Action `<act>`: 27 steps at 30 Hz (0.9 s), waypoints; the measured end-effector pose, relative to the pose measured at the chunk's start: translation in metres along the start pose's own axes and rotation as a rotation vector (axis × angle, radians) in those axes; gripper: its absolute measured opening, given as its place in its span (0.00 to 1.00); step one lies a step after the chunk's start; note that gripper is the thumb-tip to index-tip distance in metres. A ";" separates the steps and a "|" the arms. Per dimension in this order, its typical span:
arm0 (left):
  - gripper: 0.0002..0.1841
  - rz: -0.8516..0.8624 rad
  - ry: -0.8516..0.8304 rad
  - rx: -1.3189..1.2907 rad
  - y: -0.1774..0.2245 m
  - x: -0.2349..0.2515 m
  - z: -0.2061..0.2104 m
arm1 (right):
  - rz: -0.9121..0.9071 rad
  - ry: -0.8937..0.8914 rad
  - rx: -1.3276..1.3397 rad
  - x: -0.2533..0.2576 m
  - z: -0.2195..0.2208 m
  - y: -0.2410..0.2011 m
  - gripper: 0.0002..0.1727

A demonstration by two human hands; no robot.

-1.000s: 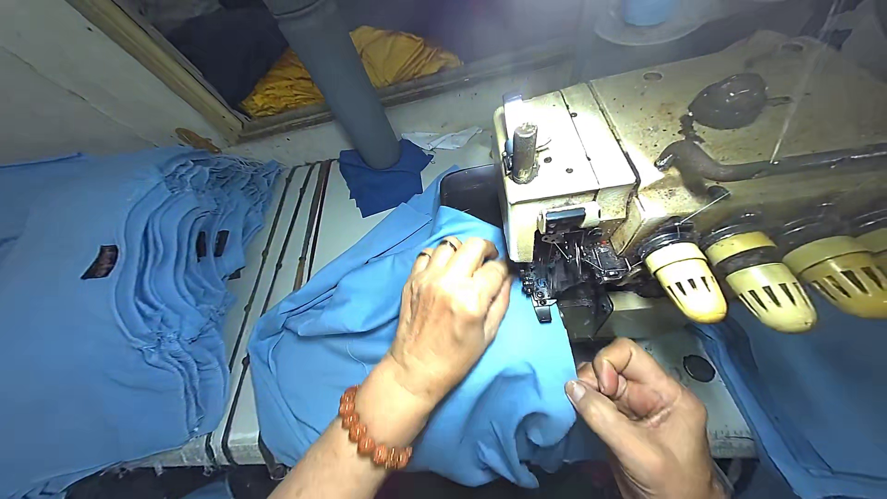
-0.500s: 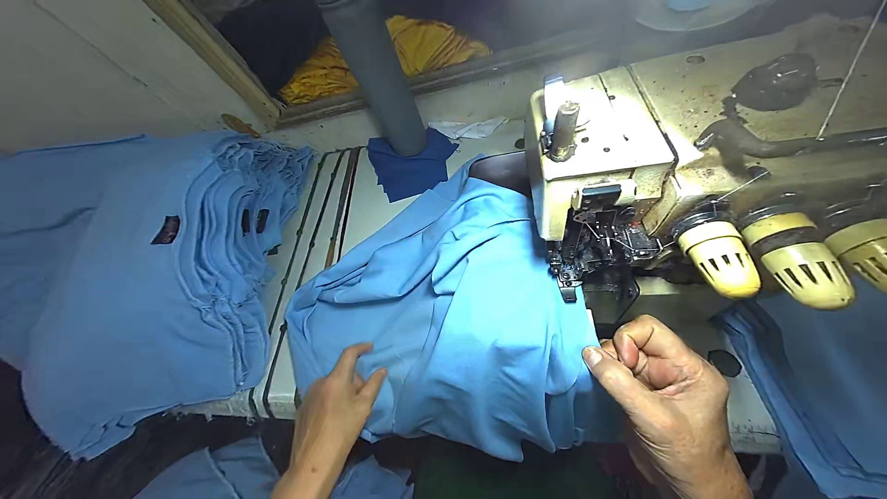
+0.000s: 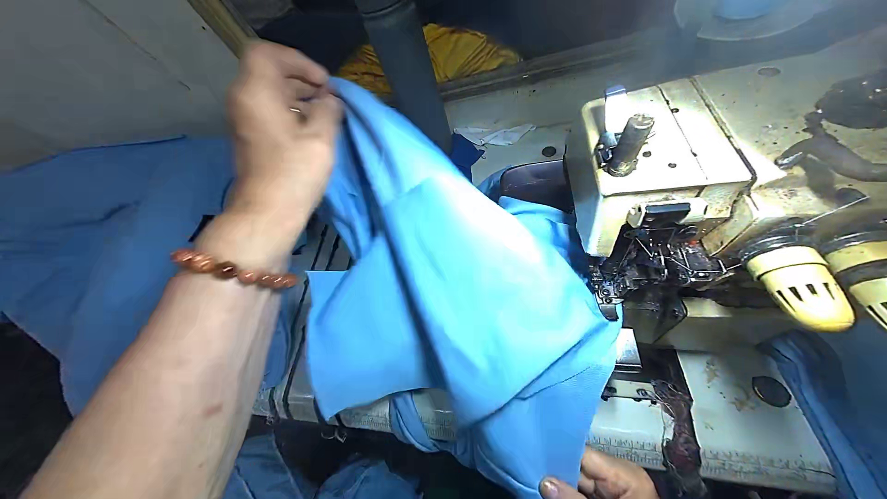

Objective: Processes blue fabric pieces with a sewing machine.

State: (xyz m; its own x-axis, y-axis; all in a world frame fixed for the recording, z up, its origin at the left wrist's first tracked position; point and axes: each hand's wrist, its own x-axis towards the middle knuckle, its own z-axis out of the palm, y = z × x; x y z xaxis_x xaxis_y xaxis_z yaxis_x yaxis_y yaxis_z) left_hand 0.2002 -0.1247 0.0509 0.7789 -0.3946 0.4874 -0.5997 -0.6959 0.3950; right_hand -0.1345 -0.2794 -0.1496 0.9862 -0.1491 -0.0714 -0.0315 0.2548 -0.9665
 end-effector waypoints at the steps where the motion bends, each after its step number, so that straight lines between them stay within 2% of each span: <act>1: 0.24 -0.045 -0.107 -0.057 0.004 0.004 0.013 | 0.023 0.023 0.007 0.001 -0.001 0.003 0.05; 2: 0.24 -0.075 -0.185 -0.098 0.006 0.001 0.027 | 0.042 0.034 0.003 0.002 -0.003 0.005 0.06; 4: 0.16 -0.129 -0.262 -0.184 0.003 -0.021 0.053 | 0.073 0.028 -0.011 0.000 -0.009 0.007 0.06; 7: 0.09 -0.271 -0.216 -0.384 -0.009 -0.070 0.087 | 0.097 -0.001 0.000 -0.005 -0.017 0.007 0.07; 9: 0.12 -0.368 -0.264 -0.529 -0.013 -0.098 0.100 | 0.108 -0.024 0.009 -0.008 -0.019 0.005 0.06; 11: 0.23 -0.426 -0.449 -0.613 -0.011 -0.116 0.100 | 0.118 -0.044 0.016 -0.008 -0.019 0.002 0.06; 12: 0.24 -0.431 -0.524 -0.620 -0.008 -0.121 0.098 | 0.116 -0.051 0.016 -0.008 -0.019 0.001 0.06; 13: 0.19 -0.395 -0.570 -0.579 -0.008 -0.125 0.096 | 0.109 -0.053 0.010 -0.009 -0.019 0.001 0.05; 14: 0.11 -0.319 -0.578 -0.484 -0.009 -0.128 0.092 | 0.092 -0.044 -0.011 -0.009 -0.019 0.002 0.04; 15: 0.07 -0.221 -0.557 -0.360 -0.012 -0.132 0.087 | 0.071 -0.029 -0.046 -0.010 -0.018 0.004 0.05; 16: 0.09 -0.152 -0.522 -0.289 -0.012 -0.136 0.080 | 0.054 -0.015 -0.079 -0.011 -0.018 0.006 0.07; 17: 0.10 -0.145 -0.483 -0.323 -0.008 -0.140 0.071 | 0.043 -0.005 -0.100 -0.012 -0.017 0.008 0.08; 18: 0.09 -0.244 -0.459 -0.502 0.002 -0.146 0.059 | 0.039 -0.003 -0.108 -0.012 -0.016 0.010 0.08; 20: 0.15 -0.589 -0.352 -1.195 0.028 -0.166 0.034 | 0.039 -0.012 -0.087 -0.012 -0.016 0.013 0.09; 21: 0.17 -0.704 -0.280 -1.460 0.039 -0.180 0.024 | 0.039 -0.019 -0.067 -0.013 -0.016 0.014 0.08; 22: 0.21 -0.791 -0.211 -1.553 0.047 -0.193 0.015 | 0.039 -0.021 -0.048 -0.013 -0.016 0.014 0.07; 24: 0.25 -0.936 -0.141 -1.435 0.046 -0.212 0.005 | 0.027 -0.022 -0.029 -0.015 -0.016 0.017 0.06; 26: 0.22 -1.020 -0.189 -1.196 0.029 -0.221 0.008 | -0.029 -0.013 -0.033 -0.018 -0.017 0.024 0.06; 27: 0.20 -0.996 -0.254 -1.018 0.018 -0.222 0.013 | -0.055 -0.009 -0.030 -0.020 -0.018 0.027 0.06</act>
State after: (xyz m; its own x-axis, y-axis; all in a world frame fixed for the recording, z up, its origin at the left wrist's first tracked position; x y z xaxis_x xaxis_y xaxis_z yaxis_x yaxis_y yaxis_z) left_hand 0.0183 -0.0575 -0.0599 0.8889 -0.1798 -0.4214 0.4174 -0.0618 0.9066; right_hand -0.1577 -0.2869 -0.1784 0.9880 -0.1537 -0.0161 0.0179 0.2173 -0.9759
